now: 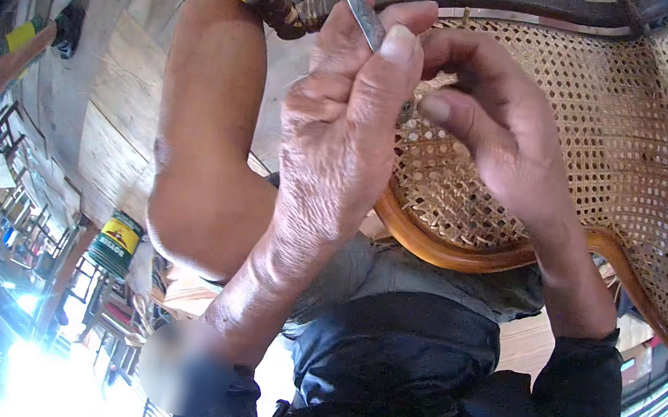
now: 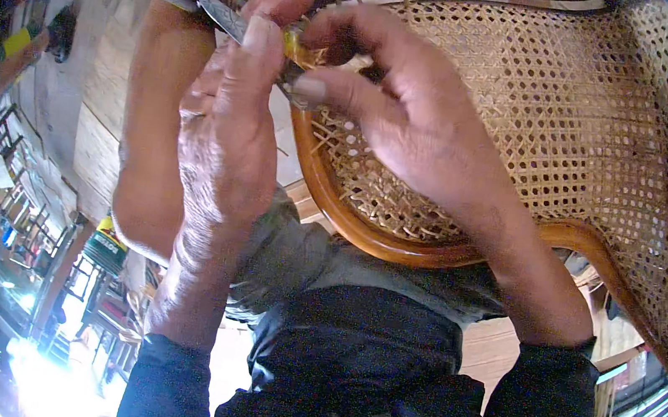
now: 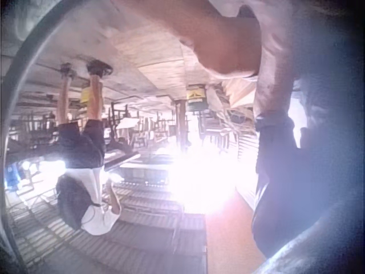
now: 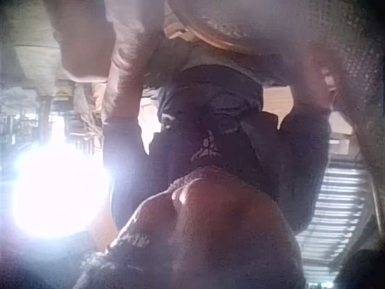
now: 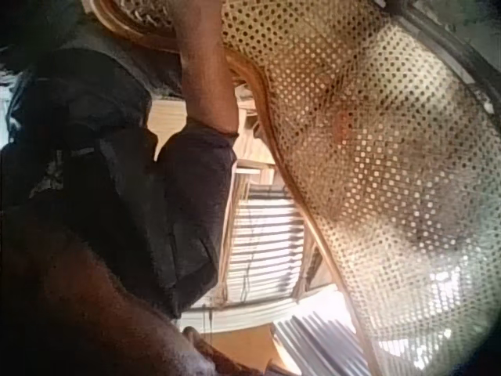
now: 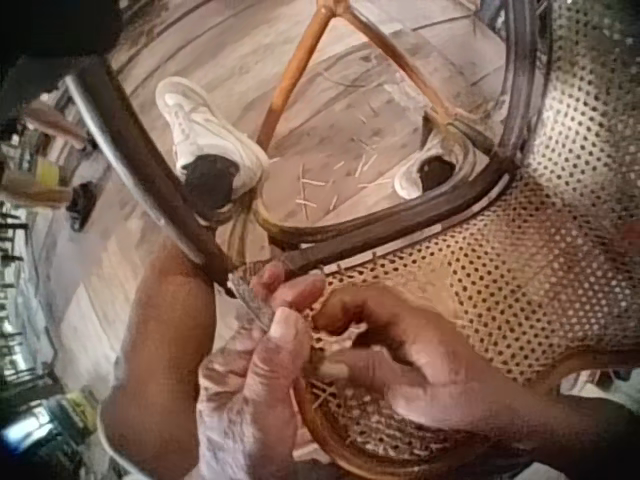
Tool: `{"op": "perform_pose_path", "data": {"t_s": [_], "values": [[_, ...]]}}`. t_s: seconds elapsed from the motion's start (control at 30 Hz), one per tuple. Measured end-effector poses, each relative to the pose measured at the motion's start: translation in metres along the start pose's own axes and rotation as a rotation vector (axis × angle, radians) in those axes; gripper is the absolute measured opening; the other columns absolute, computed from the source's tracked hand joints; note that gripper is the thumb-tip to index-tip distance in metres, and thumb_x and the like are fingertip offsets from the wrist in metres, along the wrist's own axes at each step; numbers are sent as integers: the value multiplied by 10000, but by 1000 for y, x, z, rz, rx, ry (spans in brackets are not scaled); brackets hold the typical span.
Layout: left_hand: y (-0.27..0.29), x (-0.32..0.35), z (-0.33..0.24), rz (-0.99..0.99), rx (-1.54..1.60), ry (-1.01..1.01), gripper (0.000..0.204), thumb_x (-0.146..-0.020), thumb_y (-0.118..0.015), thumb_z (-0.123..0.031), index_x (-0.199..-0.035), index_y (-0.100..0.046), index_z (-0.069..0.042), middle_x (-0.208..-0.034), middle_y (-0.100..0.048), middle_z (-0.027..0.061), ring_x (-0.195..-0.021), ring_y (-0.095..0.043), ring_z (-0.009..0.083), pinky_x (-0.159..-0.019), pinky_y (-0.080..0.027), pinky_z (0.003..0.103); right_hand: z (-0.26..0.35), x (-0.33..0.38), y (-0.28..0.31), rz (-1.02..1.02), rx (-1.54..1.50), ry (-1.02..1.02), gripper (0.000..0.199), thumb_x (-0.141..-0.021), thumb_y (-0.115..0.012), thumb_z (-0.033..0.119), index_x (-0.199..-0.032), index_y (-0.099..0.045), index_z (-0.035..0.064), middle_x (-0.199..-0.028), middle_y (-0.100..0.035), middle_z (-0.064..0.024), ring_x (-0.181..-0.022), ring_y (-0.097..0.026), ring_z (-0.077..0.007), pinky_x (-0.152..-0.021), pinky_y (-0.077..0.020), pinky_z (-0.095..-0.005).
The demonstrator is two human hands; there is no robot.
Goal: Repairing the wicker weaving on a wooden chair using tools and new material.
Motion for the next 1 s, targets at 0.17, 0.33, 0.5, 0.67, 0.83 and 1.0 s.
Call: {"op": "perform_pose_path", "data": {"t_s": [0.17,0.33,0.5,0.67,0.83,1.0], "values": [[7,3,6,72,-245,-92,318,-948,-511,-240,-1054,-598,46,-1069,-575,98,-977,-538,155,-861,-412,256,-2,12,1,38,-107,-58,184,-918,-534,146,-1044,-564,16,-732,-518,0,-664,-491,-92,-590,-417,-230],[55,-14,38,247,-750,-50,200,-891,-542,-179,-985,-629,-26,-903,-608,148,-810,-605,241,-764,-474,319,-20,27,8,126,637,-245,229,-929,-498,214,-990,-550,0,-625,-471,-78,-556,-462,-133,-519,-388,-286],[57,-24,65,506,-769,120,174,-831,-602,-135,-953,-647,-20,-926,-631,137,-869,-615,255,-790,-472,317,-28,30,3,206,793,-332,248,-914,-495,231,-943,-546,-10,-668,-572,-196,-607,-582,-337,-568,-431,-413],[55,-24,77,509,-662,185,181,-818,-625,-129,-960,-656,-21,-927,-642,107,-863,-611,205,-789,-466,286,-29,25,-1,263,855,-361,264,-902,-472,224,-909,-554,-27,-713,-596,-244,-699,-603,-404,-634,-464,-475],[54,-27,78,530,-608,265,187,-817,-632,-115,-971,-659,-12,-901,-645,72,-834,-596,153,-775,-458,255,-29,21,-3,260,911,-358,258,-886,-463,196,-897,-571,-38,-727,-607,-260,-729,-622,-402,-653,-486,-490],[54,-27,77,533,-536,318,172,-818,-636,-97,-963,-666,-9,-868,-644,45,-812,-581,109,-758,-456,234,-29,15,-5,297,959,-274,236,-878,-461,167,-922,-575,-35,-771,-622,-255,-754,-630,-396,-668,-499,-476]]}}
Point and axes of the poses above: each hand's wrist, its own x-axis away from the middle knuckle, its own y-axis out of the back of the hand, z = x × y, the point moved 3 cm from there along -x, towards the middle knuckle
